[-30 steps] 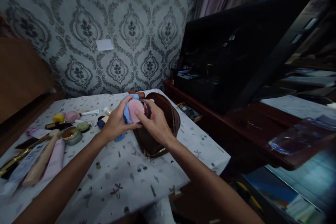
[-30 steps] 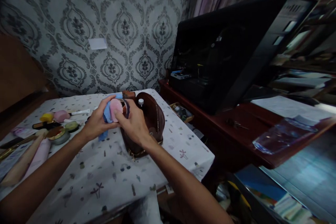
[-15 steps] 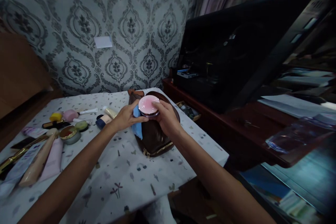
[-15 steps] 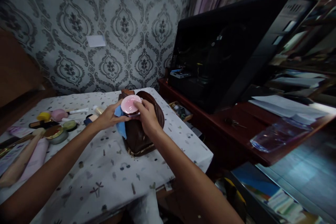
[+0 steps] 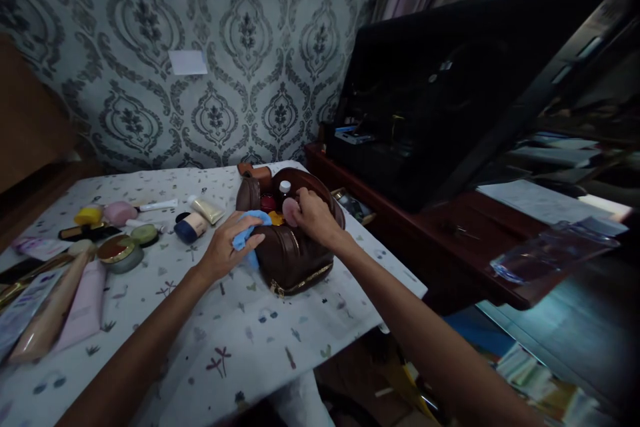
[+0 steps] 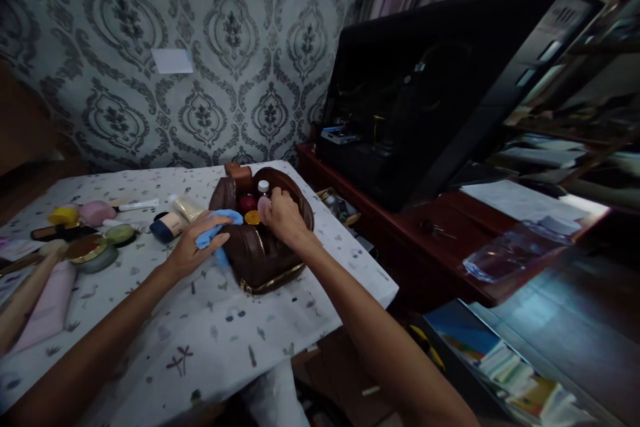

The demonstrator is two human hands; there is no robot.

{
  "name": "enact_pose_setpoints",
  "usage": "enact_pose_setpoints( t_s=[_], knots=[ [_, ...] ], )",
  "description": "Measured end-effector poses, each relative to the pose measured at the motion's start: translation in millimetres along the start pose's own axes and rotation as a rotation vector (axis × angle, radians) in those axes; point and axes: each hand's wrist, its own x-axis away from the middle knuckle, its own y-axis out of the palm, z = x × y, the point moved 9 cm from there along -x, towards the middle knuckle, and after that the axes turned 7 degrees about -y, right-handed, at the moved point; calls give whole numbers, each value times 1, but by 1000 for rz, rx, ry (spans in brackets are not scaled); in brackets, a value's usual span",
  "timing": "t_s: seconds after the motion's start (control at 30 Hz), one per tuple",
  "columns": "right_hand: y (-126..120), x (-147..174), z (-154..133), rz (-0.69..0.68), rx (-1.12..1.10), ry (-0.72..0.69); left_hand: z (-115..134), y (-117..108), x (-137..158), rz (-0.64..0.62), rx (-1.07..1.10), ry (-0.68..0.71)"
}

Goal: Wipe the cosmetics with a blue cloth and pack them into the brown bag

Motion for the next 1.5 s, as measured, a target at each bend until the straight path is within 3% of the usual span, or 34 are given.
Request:
enact_pose_setpoints(
  t_s=[0.23,0.57,1.13,1.37,1.5],
  knots=[
    [10,-14,-2,-59,157,38,3,-2,-2,16,40,-8],
    [22,-19,-2,-146,68,13,1,-2,-2,0,40,-33],
    [30,-17,-8,-182,128,-32,3,0,-3,4,30,-38],
    [20,-16,-9,-116,181,-90,7,0,-8,-24,65,-15],
    [6,-15,-12,6,134,-172,13,-1,-5,23,11,3]
  ],
)
